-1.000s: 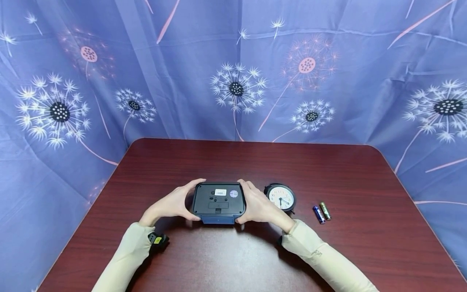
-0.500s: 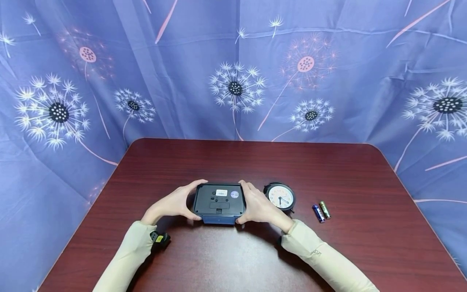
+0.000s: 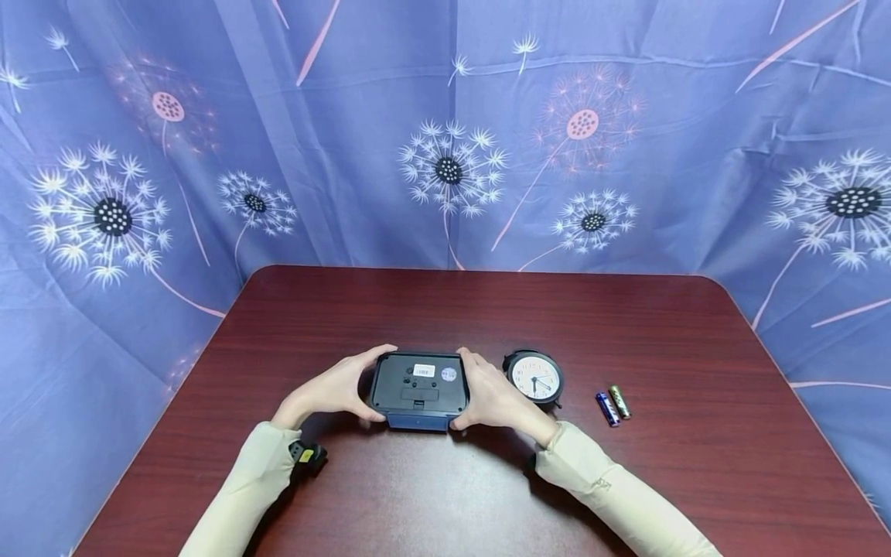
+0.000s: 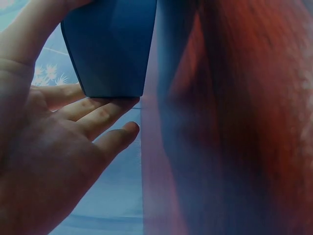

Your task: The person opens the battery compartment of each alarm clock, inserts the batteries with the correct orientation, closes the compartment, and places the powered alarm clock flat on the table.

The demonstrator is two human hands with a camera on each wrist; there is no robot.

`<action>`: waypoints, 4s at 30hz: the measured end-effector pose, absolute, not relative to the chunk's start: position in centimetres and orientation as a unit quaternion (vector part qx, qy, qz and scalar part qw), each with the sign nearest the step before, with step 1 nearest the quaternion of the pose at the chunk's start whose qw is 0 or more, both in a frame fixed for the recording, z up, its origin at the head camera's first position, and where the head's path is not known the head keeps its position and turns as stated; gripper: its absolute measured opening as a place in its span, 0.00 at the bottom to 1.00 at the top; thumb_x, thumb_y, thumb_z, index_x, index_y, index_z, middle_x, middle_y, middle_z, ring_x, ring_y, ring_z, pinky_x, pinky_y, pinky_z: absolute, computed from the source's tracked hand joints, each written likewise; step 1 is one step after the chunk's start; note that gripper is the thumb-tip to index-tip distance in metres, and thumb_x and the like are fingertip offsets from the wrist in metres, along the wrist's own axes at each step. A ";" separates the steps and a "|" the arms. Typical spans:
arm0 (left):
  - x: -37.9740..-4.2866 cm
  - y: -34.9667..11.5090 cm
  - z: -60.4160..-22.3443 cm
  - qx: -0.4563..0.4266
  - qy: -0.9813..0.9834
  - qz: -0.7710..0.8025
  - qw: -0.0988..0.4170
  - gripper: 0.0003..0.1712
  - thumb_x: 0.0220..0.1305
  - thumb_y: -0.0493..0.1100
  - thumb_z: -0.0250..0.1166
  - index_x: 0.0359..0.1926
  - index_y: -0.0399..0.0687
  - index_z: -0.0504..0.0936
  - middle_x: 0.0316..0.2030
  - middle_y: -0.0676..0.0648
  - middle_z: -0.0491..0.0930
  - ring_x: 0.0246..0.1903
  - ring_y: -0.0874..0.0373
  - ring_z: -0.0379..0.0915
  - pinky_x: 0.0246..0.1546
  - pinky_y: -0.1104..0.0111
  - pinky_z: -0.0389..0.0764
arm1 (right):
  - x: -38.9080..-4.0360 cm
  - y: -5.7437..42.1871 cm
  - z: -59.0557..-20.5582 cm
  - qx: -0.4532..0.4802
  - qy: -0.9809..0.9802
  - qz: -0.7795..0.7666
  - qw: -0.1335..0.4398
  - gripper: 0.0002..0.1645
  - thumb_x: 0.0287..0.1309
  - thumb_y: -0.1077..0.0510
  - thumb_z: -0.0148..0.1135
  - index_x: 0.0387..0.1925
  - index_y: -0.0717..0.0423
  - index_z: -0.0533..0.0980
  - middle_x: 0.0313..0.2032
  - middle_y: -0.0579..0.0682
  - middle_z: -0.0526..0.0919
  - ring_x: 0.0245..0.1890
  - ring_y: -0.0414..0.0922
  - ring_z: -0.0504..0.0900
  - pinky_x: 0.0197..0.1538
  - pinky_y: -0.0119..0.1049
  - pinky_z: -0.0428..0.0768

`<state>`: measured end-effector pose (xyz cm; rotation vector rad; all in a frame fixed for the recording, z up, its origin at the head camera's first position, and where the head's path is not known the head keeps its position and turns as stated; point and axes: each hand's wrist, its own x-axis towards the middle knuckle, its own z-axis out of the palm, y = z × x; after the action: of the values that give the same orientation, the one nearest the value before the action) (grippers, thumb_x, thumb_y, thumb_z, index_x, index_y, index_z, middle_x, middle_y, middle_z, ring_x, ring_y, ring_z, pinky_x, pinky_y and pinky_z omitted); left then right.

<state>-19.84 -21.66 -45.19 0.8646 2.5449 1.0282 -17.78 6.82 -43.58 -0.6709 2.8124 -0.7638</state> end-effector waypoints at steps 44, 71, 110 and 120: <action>-20.1 -20.9 -45.4 0.282 0.897 0.306 0.149 0.65 0.38 0.52 0.81 0.73 0.42 0.53 0.69 0.41 0.62 0.65 0.47 0.64 0.62 0.50 0.68 | -17.9 6.8 -44.2 -0.194 0.944 -0.244 0.112 0.76 0.22 0.49 0.86 0.71 0.69 0.52 0.65 0.70 0.66 0.63 0.63 0.69 0.64 0.54 0.69; -19.3 -18.7 -44.3 0.320 0.894 0.283 0.131 0.62 0.46 0.59 0.76 0.74 0.42 0.52 0.72 0.37 0.52 0.71 0.44 0.47 0.64 0.46 0.63 | -16.7 5.9 -43.3 -0.306 0.889 -0.308 -0.144 0.08 0.54 0.60 0.68 0.38 0.54 0.83 0.33 0.45 0.85 0.30 0.38 0.83 0.34 0.29 0.79; -19.3 -17.4 -44.3 0.313 0.905 0.256 0.130 0.63 0.44 0.61 0.77 0.73 0.38 0.55 0.70 0.38 0.57 0.69 0.44 0.51 0.63 0.50 0.66 | -15.6 2.4 -43.7 -0.360 0.918 -0.031 -0.165 0.09 0.51 0.46 0.68 0.28 0.45 0.85 0.33 0.40 0.88 0.41 0.39 0.83 0.42 0.34 0.75; -19.4 -17.2 -44.4 0.315 0.906 0.257 0.118 0.61 0.43 0.59 0.78 0.72 0.38 0.57 0.69 0.38 0.59 0.68 0.45 0.54 0.64 0.51 0.66 | -15.5 2.3 -44.1 -0.417 0.869 0.109 -0.242 0.03 0.47 0.57 0.66 0.27 0.48 0.84 0.25 0.41 0.85 0.29 0.36 0.79 0.29 0.30 0.71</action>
<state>-19.38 -17.21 -44.40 0.9226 2.6492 0.7531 -15.45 2.32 -44.07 -1.5620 3.2518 0.4062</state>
